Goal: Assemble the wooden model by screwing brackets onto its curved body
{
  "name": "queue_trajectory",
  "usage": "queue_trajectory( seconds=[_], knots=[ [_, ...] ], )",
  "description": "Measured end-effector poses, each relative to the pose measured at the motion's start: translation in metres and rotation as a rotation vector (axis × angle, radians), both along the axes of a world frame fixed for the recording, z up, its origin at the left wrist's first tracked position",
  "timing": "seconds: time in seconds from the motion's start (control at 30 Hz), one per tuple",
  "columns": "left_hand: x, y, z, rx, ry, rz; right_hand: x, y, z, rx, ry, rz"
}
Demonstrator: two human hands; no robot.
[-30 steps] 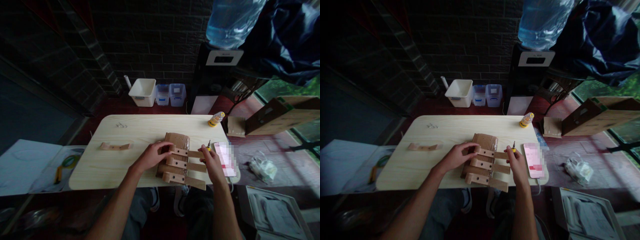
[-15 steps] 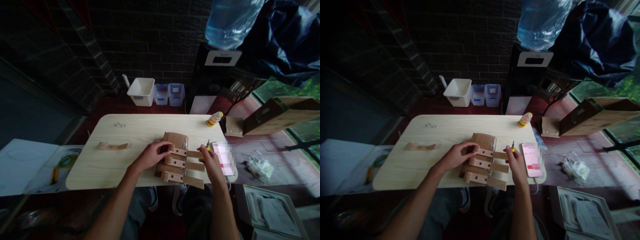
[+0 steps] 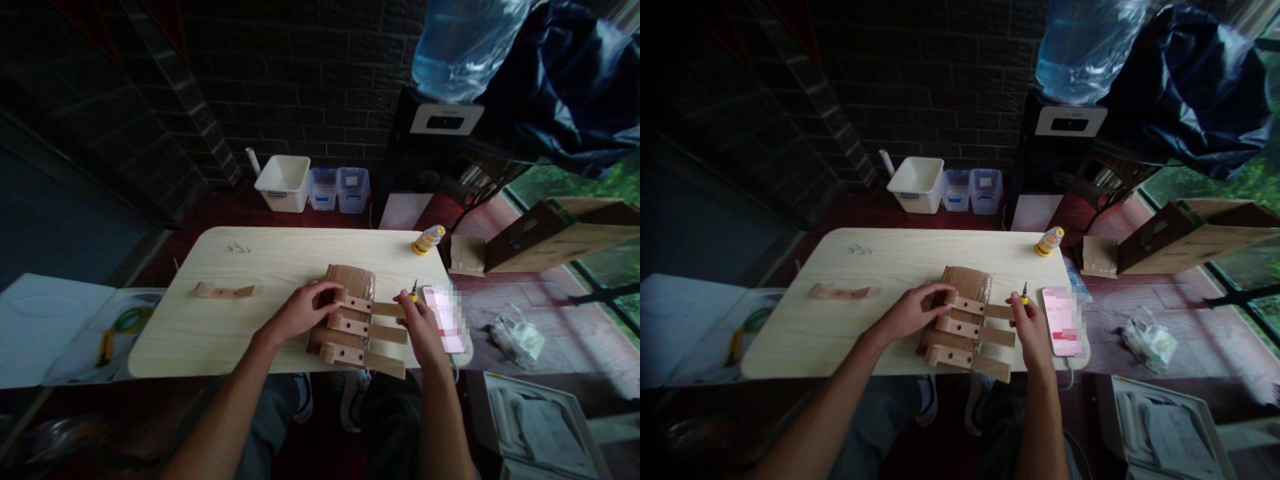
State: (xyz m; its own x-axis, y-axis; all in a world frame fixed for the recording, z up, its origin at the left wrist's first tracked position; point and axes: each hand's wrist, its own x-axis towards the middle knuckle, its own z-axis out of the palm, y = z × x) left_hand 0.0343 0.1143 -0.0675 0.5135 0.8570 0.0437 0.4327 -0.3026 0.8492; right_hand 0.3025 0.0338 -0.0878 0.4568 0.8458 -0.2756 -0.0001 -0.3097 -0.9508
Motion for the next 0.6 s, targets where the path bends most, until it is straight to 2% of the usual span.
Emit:
queue_trajectory(
  seconds=[0.13,0.37,0.6],
  knots=[
    [-0.001,0.000,0.000,-0.007,0.004,-0.005,0.003,0.005,-0.005,0.048,0.071,-0.089],
    [-0.004,0.001,-0.001,-0.013,-0.004,-0.020,0.009,0.015,-0.003,0.213,0.387,-0.280],
    [-0.003,0.000,0.002,-0.015,-0.003,-0.007,0.006,0.014,0.003,0.251,0.385,-0.298]
  ],
)
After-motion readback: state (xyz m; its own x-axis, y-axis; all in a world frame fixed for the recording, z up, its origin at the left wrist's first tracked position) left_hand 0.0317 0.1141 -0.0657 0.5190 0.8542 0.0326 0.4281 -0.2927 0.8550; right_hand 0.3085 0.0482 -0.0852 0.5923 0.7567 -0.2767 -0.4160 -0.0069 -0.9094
